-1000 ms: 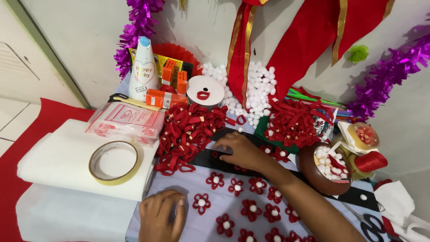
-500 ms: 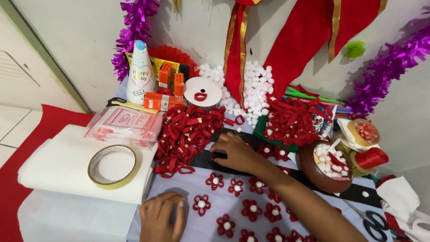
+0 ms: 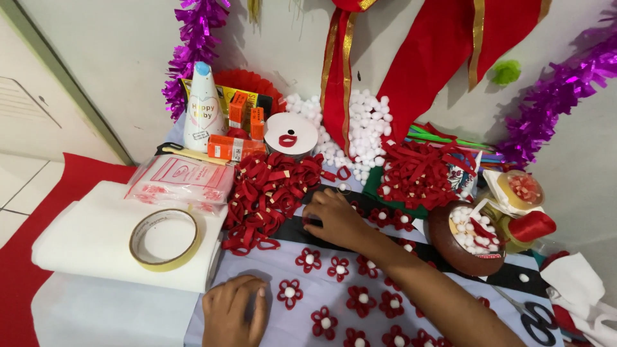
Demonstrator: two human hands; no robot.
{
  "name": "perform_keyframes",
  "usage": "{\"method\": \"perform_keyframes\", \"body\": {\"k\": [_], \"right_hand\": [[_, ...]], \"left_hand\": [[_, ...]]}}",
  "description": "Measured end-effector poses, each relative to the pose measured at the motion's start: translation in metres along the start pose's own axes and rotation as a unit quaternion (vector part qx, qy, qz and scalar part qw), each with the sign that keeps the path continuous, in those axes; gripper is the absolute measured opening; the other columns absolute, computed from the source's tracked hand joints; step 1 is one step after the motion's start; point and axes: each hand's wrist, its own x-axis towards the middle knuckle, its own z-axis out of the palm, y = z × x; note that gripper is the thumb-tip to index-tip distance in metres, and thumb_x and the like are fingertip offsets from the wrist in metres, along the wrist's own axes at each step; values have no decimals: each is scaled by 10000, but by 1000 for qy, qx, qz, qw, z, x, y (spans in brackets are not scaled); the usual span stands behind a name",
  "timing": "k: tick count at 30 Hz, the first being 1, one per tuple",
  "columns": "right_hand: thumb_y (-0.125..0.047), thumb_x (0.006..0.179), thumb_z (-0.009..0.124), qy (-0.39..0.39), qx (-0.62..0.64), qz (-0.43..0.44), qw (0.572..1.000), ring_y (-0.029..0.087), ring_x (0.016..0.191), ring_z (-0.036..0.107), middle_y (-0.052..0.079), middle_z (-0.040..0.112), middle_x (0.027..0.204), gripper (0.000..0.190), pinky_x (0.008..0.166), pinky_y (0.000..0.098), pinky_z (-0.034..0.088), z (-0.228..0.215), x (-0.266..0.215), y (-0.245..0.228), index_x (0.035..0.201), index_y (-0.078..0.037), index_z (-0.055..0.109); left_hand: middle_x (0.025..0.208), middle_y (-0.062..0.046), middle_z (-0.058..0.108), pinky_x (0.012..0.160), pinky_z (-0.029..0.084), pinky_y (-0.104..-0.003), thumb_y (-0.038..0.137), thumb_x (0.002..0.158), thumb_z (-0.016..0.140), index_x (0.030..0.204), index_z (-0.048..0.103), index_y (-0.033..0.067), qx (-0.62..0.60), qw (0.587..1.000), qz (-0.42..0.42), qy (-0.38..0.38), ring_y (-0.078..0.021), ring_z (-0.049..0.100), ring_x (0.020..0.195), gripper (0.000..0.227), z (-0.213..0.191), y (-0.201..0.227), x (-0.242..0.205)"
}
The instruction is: Adding white centers to red fabric flower petals to assemble decorative flowers on a striped cloth.
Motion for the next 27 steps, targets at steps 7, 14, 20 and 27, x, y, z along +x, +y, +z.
{"method": "perform_keyframes", "body": {"k": [7, 14, 20, 27], "right_hand": [[-348, 820, 841, 42, 19, 11, 999, 246, 1015, 532, 15, 549, 1021, 369, 898, 433, 447, -49, -43, -15, 1127, -191, 709], [-337, 887, 741, 104, 170, 173, 965, 232, 1198, 564, 52, 673, 1179, 259, 1049, 381, 402, -109, -188, -92, 1115, -222, 779], [-118, 870, 734, 396, 291, 344, 800, 227, 861, 702, 132, 757, 913, 145, 741, 339, 541, -62, -314, -138, 921, -5, 809], [-24, 957, 670, 442, 250, 453, 732, 275, 865, 676, 185, 727, 911, 108, 737, 379, 535, -69, -361, -146, 960, 45, 753]], "left_hand": [[1082, 111, 723, 914, 375, -338, 290, 928, 604, 1014, 728, 262, -5, 999, -24, -29, -119, 650, 959, 154, 2, -3, -5], [1117, 98, 722, 914, 385, -368, 282, 928, 607, 1022, 715, 274, 0, 999, -10, -47, -163, 651, 974, 143, -6, 2, -1], [1155, 43, 712, 931, 412, -428, 247, 955, 602, 1074, 706, 202, -5, 998, -10, -65, -222, 642, 1039, 164, -16, 11, 1], [1191, -76, 667, 978, 396, -452, 153, 981, 611, 1136, 627, 95, -92, 993, -14, -67, -258, 595, 1072, 166, -30, 16, 6]]}}
